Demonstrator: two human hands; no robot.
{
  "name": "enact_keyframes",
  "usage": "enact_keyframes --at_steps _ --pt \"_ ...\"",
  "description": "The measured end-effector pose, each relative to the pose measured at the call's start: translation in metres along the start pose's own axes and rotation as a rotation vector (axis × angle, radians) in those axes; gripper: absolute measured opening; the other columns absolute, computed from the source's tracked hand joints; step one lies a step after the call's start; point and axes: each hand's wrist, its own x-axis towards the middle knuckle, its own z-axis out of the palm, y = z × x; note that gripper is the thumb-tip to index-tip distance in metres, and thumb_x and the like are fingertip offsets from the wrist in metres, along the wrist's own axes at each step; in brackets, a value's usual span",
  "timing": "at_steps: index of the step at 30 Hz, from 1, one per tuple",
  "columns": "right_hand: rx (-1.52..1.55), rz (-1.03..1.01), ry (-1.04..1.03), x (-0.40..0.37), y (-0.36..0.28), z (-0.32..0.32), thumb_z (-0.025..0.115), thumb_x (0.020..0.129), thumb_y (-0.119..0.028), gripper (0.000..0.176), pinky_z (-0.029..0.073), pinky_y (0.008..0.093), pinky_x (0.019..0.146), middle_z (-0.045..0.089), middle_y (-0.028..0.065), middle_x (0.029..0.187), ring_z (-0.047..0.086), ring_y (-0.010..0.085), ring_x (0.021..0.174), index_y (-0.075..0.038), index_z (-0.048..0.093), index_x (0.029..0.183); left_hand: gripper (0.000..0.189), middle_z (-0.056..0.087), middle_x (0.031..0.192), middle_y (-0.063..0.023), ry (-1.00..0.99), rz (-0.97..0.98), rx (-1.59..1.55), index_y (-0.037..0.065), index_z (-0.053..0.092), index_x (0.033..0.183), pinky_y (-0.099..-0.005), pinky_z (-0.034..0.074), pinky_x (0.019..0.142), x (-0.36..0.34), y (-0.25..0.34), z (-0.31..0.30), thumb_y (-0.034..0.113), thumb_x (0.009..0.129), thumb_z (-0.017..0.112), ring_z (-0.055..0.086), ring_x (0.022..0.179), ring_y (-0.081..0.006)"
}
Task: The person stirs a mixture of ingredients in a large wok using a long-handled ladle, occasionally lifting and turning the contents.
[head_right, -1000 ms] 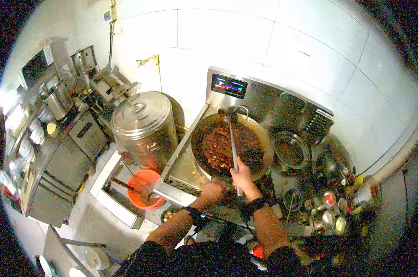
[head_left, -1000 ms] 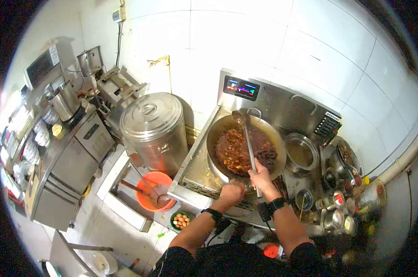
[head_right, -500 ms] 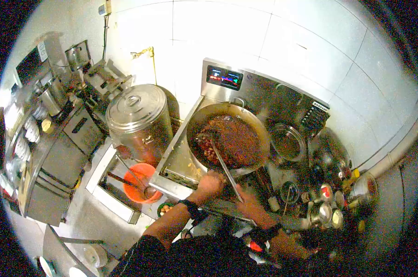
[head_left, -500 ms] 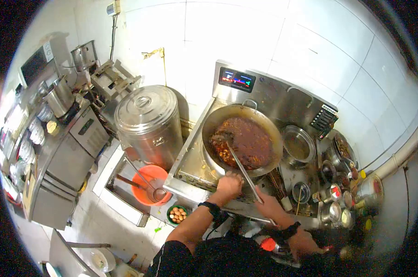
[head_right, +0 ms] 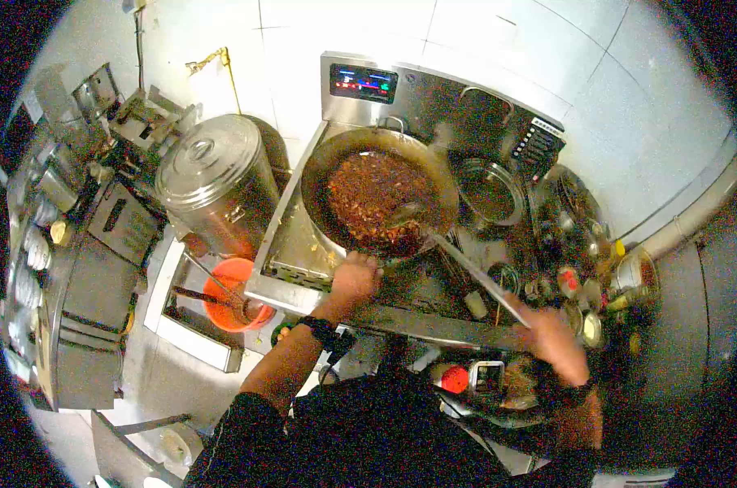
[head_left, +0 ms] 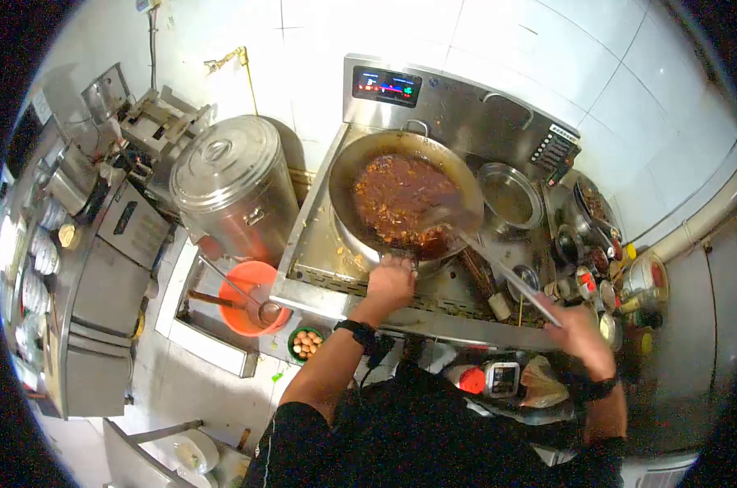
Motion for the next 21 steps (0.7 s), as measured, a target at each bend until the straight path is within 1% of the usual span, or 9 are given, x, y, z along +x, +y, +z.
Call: enact_keyframes --at_steps 3,5,6,9,12,13,15,18,21 --pt "0.003 0.073 -0.044 -0.006 -0.001 -0.044 0.064 0.079 -0.010 0.068 0.048 0.0462 0.060 0.059 0.0205 0.069 0.060 0.0364 0.060 -0.024 0.049 0.143 0.029 0.065 0.099 -0.0159 0.048 -0.031 -0.040 0.003 0.061 0.097 -0.0450 0.053 0.083 -0.001 0.001 0.002 0.030 0.093 0.055 0.058 0.104 -0.0340" --pt "-0.113 0.072 -0.095 -0.007 -0.008 -0.071 0.063 0.078 -0.010 0.069 0.048 0.0472 0.060 0.059 0.0215 0.071 0.060 0.0369 0.060 -0.025 0.049 0.144 0.027 0.065 0.099 -0.0160 0.074 -0.040 -0.065 0.003 0.062 0.097 -0.0450 0.053 0.082 -0.002 0.003 -0.001 0.029 0.092 0.056 0.058 0.103 -0.0339" --pt "-0.171 0.070 -0.120 -0.005 -0.009 -0.077 0.062 0.078 -0.009 0.069 0.047 0.0476 0.061 0.059 0.0220 0.072 0.059 0.0371 0.060 -0.026 0.048 0.144 0.026 0.065 0.099 -0.0161 0.088 -0.046 -0.077 0.003 0.062 0.097 -0.0450 0.053 0.082 -0.002 0.004 -0.004 0.029 0.092 0.056 0.058 0.103 -0.0338" --pt "-0.033 0.030 -0.166 0.006 -0.005 -0.069 0.062 0.080 -0.011 0.068 0.049 0.0468 0.062 0.062 0.0220 0.076 0.060 0.0381 0.063 -0.028 0.047 0.145 0.026 0.065 0.098 -0.0158 0.054 -0.049 -0.056 0.003 0.061 0.096 -0.0445 0.053 0.082 0.000 0.006 -0.008 0.028 0.092 0.056 0.059 0.102 -0.0340" --pt "-0.044 0.074 -0.231 0.024 0.006 -0.013 0.062 0.084 -0.015 0.066 0.050 0.0454 0.064 0.064 0.0229 0.081 0.062 0.0379 0.066 -0.030 0.045 0.146 0.024 0.065 0.094 -0.0149 0.074 -0.062 -0.086 0.004 0.061 0.093 -0.0437 0.053 0.081 -0.001 0.005 -0.010 0.027 0.092 0.056 0.060 0.097 -0.0334" --pt "0.126 0.199 -0.354 0.036 -0.011 -0.012 0.063 0.089 -0.021 0.063 0.051 0.0456 0.066 0.065 0.0234 0.084 0.065 0.0387 0.071 -0.029 0.041 0.148 0.023 0.065 0.093 -0.0145 0.091 -0.040 -0.070 0.005 0.061 0.091 -0.0437 0.053 0.080 0.000 0.001 -0.005 0.027 0.092 0.057 0.060 0.096 -0.0330" --pt "0.205 0.006 -0.266 0.057 -0.014 0.032 0.058 0.092 -0.021 0.068 0.053 0.0526 0.073 0.068 0.0240 0.094 0.066 0.0433 0.081 -0.028 0.029 0.153 0.021 0.064 0.089 -0.0138 0.121 0.010 -0.037 0.005 0.061 0.088 -0.0438 0.052 0.078 0.003 -0.005 0.012 0.026 0.091 0.058 0.060 0.092 -0.0323" --pt "0.270 0.046 -0.216 0.084 -0.044 0.078 0.057 0.091 -0.022 0.070 0.053 0.0529 0.078 0.067 0.0269 0.093 0.066 0.0447 0.085 -0.022 0.025 0.154 0.020 0.063 0.084 -0.0135 0.241 0.042 -0.091 0.006 0.060 0.084 -0.0444 0.051 0.075 0.001 -0.007 0.016 0.025 0.089 0.060 0.059 0.088 -0.0322" --pt "0.220 0.100 -0.078 0.110 -0.065 0.124 0.059 0.089 -0.023 0.073 0.051 0.0521 0.068 0.065 0.0278 0.082 0.065 0.0447 0.075 -0.025 0.028 0.154 0.019 0.062 0.081 -0.0137 0.290 0.042 -0.119 0.006 0.059 0.080 -0.0445 0.051 0.072 0.000 -0.003 0.005 0.023 0.087 0.062 0.059 0.084 -0.0332"
